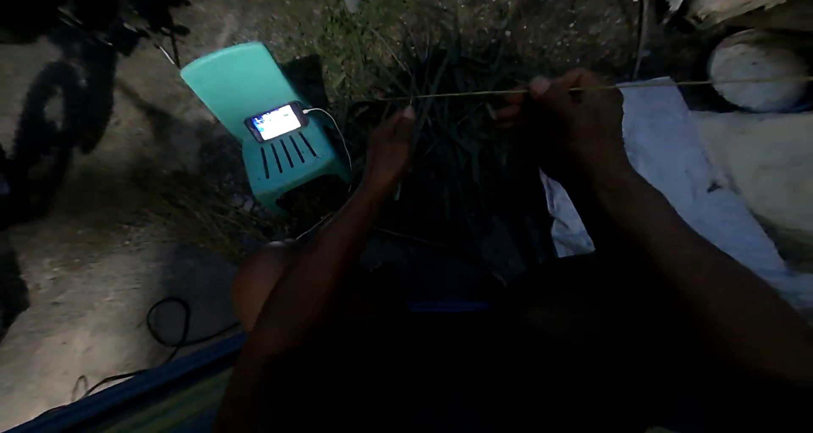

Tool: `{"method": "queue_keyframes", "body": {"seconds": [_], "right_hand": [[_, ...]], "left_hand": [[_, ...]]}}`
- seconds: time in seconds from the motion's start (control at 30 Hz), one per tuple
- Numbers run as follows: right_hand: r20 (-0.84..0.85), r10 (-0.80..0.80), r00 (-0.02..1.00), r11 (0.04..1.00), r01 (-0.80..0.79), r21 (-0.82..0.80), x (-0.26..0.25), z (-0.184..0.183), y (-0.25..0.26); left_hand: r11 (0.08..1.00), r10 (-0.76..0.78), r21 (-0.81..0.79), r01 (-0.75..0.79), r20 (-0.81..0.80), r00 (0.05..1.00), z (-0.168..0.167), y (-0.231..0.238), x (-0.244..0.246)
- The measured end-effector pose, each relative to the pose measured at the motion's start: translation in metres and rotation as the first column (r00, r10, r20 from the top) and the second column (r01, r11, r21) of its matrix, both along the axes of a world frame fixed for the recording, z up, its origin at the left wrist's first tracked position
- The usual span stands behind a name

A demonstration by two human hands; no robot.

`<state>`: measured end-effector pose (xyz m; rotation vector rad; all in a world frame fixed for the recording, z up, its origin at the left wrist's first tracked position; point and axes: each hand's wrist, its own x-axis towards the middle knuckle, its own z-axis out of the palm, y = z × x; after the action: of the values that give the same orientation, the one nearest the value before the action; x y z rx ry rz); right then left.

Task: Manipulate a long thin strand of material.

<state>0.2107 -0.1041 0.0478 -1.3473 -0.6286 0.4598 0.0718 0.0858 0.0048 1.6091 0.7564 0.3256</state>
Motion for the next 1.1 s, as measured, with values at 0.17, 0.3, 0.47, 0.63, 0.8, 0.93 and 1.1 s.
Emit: {"method": "queue_keyframes", "body": {"seconds": [0.17, 0.3, 0.47, 0.63, 0.8, 0.93, 1.1], "right_hand": [[0.032, -0.048, 0.998, 0.998, 0.05, -0.05, 0.017, 0.002, -0.008], [0.104, -0.045, 0.994, 0.956, 0.073, -0.283, 0.031, 0.005, -0.017], [-0.019, 0.078, 0.997, 0.914, -0.08, -0.397, 0.004, 0.001, -0.011], [-0.127, 0.159, 0.979, 0.911, -0.195, -0.365, -0.008, -0.005, -0.029], [-0.145, 0.146, 0.979, 0.909, -0.191, -0.371, -0.026, 0.0, -0.067], [-0.079, 0.111, 0.991, 0.973, -0.125, -0.192, -0.009, 0.011, -0.124], [-0.065, 0.028, 0.997, 1.0, -0.028, 0.007, 0.021, 0.002, -0.208]], "left_hand": [[0.961, 0.16, -0.218, -0.17, -0.063, 0.985, -0.02, 0.026, 0.003], [0.989, 0.117, 0.106, -0.107, -0.093, 0.989, -0.004, 0.02, -0.006], [0.661, -0.333, 0.663, 0.351, -0.159, 0.929, 0.018, -0.019, -0.017], [0.564, -0.456, 0.642, 0.52, -0.283, 0.844, 0.031, -0.037, -0.031], [0.448, -0.49, 0.617, 0.647, -0.436, 0.755, 0.036, -0.046, -0.055], [0.399, -0.328, 0.603, 0.69, -0.609, 0.722, 0.056, -0.014, -0.079], [0.213, -0.071, 0.554, 0.805, -0.813, 0.578, 0.071, 0.044, -0.125]]}}
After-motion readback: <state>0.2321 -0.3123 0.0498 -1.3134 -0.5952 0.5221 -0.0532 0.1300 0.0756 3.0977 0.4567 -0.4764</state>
